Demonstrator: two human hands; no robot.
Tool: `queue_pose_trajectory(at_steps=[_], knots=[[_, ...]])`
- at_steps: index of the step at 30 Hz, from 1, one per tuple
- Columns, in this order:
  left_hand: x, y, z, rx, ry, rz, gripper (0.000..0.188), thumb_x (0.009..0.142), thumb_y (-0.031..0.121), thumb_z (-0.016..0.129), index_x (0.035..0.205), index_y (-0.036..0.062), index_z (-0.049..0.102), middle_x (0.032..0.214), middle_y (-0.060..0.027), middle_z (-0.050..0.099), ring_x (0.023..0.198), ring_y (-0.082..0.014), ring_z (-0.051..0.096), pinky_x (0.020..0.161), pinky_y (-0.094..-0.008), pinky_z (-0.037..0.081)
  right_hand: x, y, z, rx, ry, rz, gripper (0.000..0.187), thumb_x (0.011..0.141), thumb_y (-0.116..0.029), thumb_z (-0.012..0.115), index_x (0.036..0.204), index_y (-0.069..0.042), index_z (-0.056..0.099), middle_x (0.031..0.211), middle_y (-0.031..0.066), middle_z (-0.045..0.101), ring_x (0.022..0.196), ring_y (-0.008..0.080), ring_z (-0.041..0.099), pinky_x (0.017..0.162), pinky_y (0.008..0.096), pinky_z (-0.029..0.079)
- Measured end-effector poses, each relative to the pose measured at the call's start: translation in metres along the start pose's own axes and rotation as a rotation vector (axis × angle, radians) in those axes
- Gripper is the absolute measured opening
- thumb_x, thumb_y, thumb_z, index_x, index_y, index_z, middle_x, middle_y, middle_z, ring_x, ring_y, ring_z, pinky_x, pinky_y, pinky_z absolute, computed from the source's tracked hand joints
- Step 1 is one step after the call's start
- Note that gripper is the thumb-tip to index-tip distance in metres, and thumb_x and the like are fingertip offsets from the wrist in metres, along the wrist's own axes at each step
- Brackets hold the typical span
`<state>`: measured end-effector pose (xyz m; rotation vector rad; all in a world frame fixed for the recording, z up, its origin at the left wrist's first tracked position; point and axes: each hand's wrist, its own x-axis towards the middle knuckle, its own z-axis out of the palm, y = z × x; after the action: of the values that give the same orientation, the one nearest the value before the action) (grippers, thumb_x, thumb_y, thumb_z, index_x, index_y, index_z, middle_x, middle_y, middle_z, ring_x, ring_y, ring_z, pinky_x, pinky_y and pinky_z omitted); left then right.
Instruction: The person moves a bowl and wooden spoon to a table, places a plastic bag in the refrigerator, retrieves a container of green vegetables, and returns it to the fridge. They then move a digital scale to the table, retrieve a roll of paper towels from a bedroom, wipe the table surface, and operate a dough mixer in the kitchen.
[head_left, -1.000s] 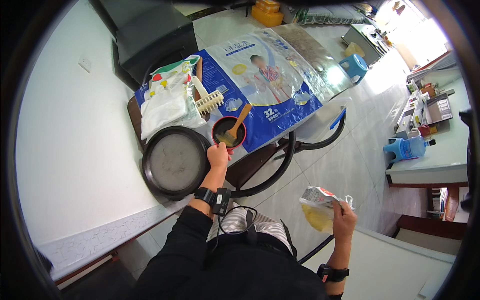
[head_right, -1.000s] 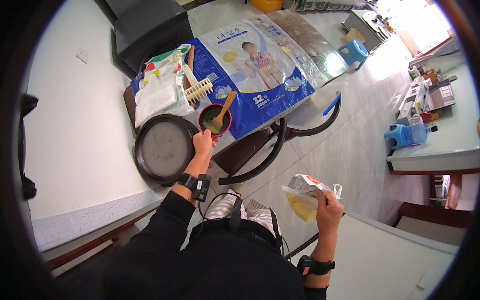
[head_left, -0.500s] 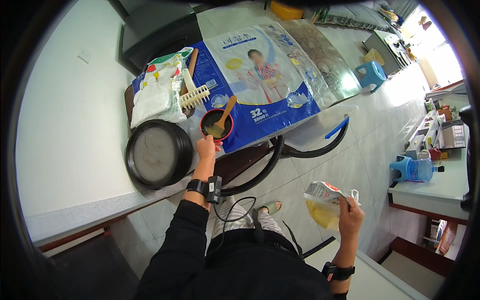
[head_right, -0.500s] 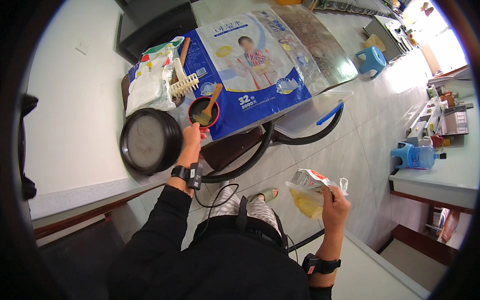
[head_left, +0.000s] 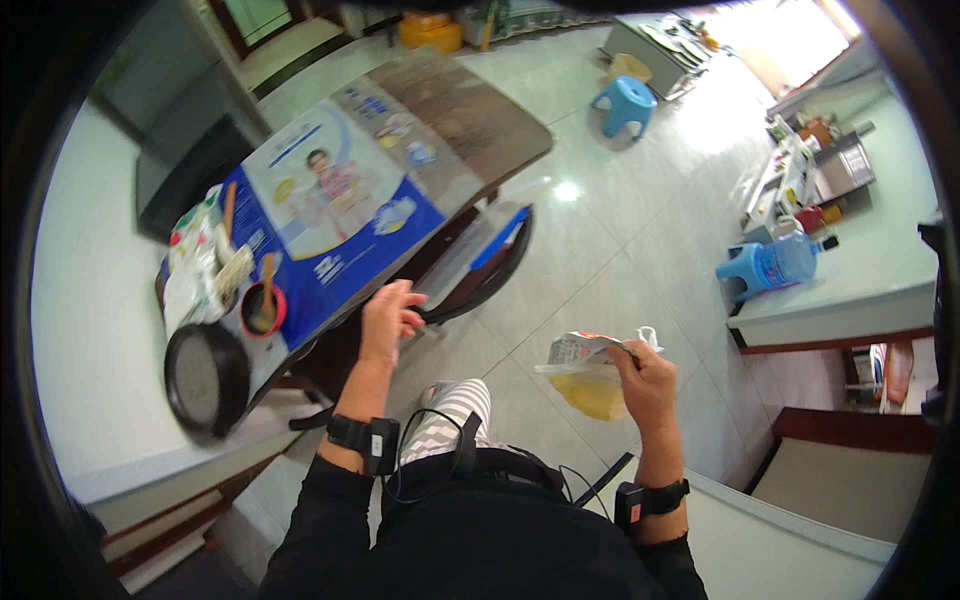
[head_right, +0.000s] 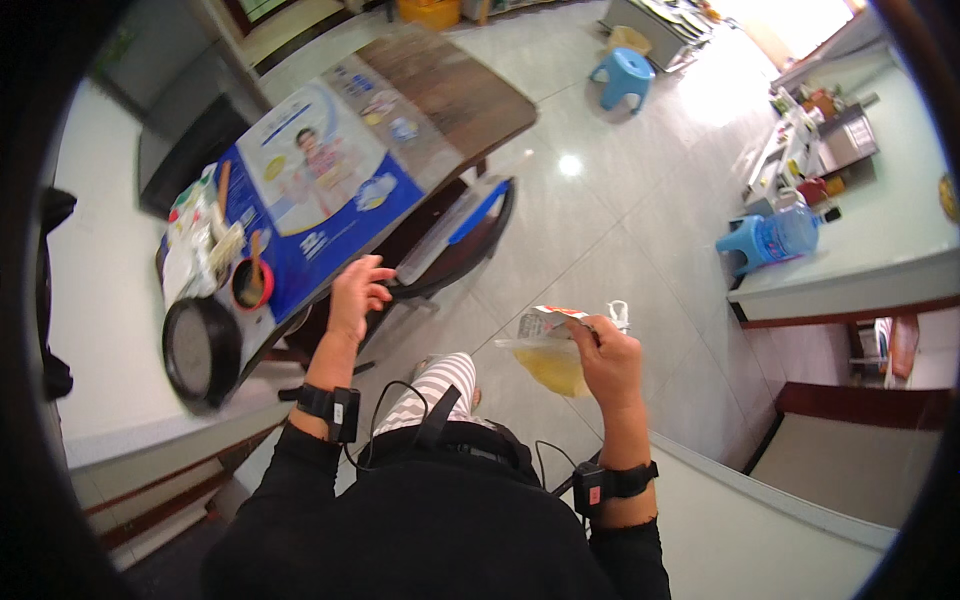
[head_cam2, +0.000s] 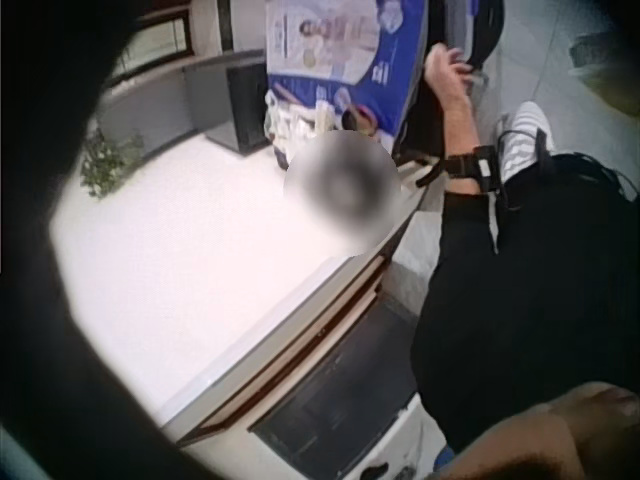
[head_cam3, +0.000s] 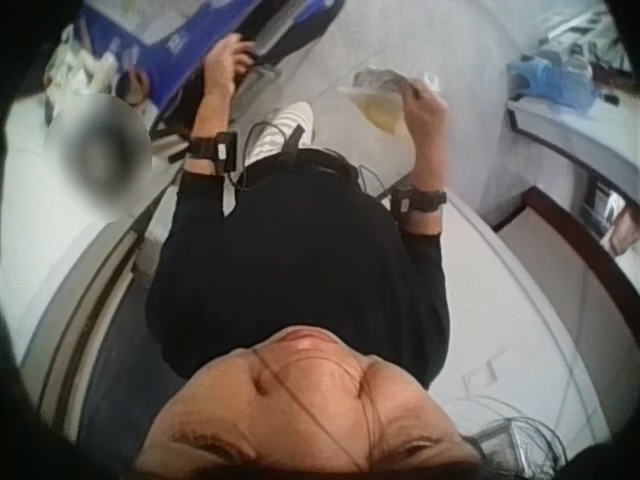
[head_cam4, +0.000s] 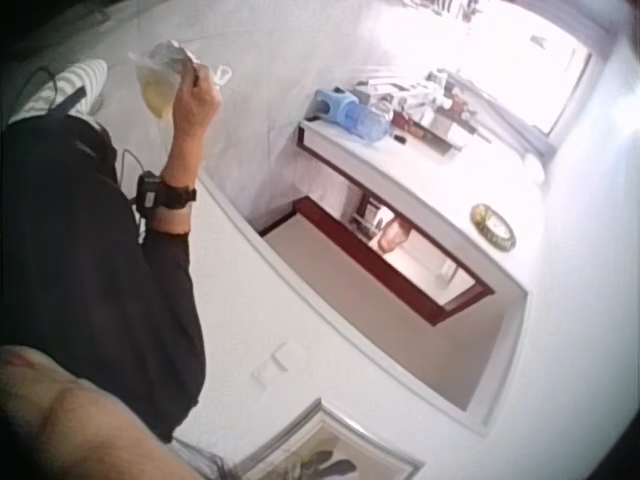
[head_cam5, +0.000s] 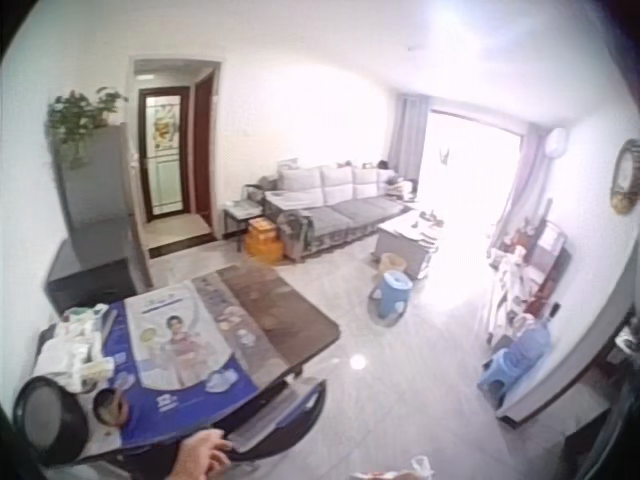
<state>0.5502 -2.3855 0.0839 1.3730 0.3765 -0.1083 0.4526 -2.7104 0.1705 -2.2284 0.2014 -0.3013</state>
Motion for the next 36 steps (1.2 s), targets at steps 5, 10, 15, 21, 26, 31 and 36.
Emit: queue_pose_trajectory(at_steps=[5,10,15,21,26,31,36], knots=[[-0.004,0.023,0.176,0.241,-0.746,0.199,0.042,0.086,0.020,0.058,0.122,0.0008,0.050,0.112,-0.0087,0.059,0.095,-0.0146,0.057,0.082,-0.0270,0.046,0.053,0.036,-0.041,0.059,0.100,0.050,0.015,0.080,-0.013,0.067,0.074,0.000,0.061,0.055,0.0013,0.052,0.050,0.0060,0.043,0.047,0.0229,0.036],[0.025,0.031,0.301,0.409,-1.055,0.626,0.047,0.079,0.007,0.059,0.124,0.0023,0.049,0.121,-0.0116,0.055,0.112,-0.0233,0.051,0.095,-0.0344,0.039,0.125,0.071,-0.080,-0.045,0.149,-0.025,0.013,0.078,-0.013,0.069,0.076,-0.003,0.061,0.058,0.0071,0.058,0.049,0.0125,0.053,0.048,0.0255,0.042],[0.070,0.031,0.411,0.293,-1.178,0.734,0.044,0.073,0.002,0.059,0.117,0.0050,0.055,0.114,-0.0144,0.059,0.108,-0.0306,0.054,0.093,-0.0376,0.042,0.204,0.099,-0.134,-0.131,0.099,-0.064,0.013,0.075,-0.013,0.071,0.077,-0.005,0.061,0.062,0.0110,0.062,0.055,0.0208,0.062,0.051,0.0284,0.047],[0.129,0.056,0.498,0.309,-1.116,0.665,0.042,0.074,0.004,0.061,0.115,0.0088,0.057,0.115,-0.0137,0.059,0.103,-0.0308,0.057,0.087,-0.0356,0.046,0.311,0.119,-0.174,-0.206,0.047,-0.058,0.013,0.075,-0.012,0.071,0.075,-0.005,0.061,0.060,0.0102,0.060,0.051,0.0194,0.059,0.049,0.0280,0.046],[0.208,0.084,0.554,0.365,-0.945,0.716,0.035,0.077,0.006,0.062,0.112,0.0089,0.060,0.115,-0.0145,0.059,0.104,-0.0303,0.057,0.085,-0.0339,0.047,0.431,0.132,-0.178,-0.131,-0.068,-0.177,0.012,0.075,-0.012,0.071,0.075,-0.005,0.062,0.058,0.0090,0.058,0.048,0.0177,0.056,0.048,0.0270,0.045],[0.295,0.127,0.589,0.398,-0.684,0.788,0.031,0.082,0.007,0.060,0.113,0.0065,0.059,0.117,-0.0148,0.058,0.110,-0.0278,0.055,0.089,-0.0318,0.046,0.570,0.127,-0.167,-0.079,-0.219,-0.385,0.011,0.074,-0.011,0.071,0.075,-0.006,0.062,0.057,0.0081,0.058,0.048,0.0184,0.057,0.047,0.0271,0.045],[0.374,0.174,0.594,0.356,-0.413,0.700,0.035,0.080,0.000,0.060,0.115,0.0046,0.058,0.119,-0.0123,0.058,0.110,-0.0248,0.056,0.091,-0.0300,0.046,0.699,0.090,-0.126,-0.045,-0.404,-0.492,0.012,0.074,-0.013,0.071,0.077,-0.006,0.063,0.056,0.0079,0.059,0.047,0.0186,0.058,0.046,0.0273,0.044]])
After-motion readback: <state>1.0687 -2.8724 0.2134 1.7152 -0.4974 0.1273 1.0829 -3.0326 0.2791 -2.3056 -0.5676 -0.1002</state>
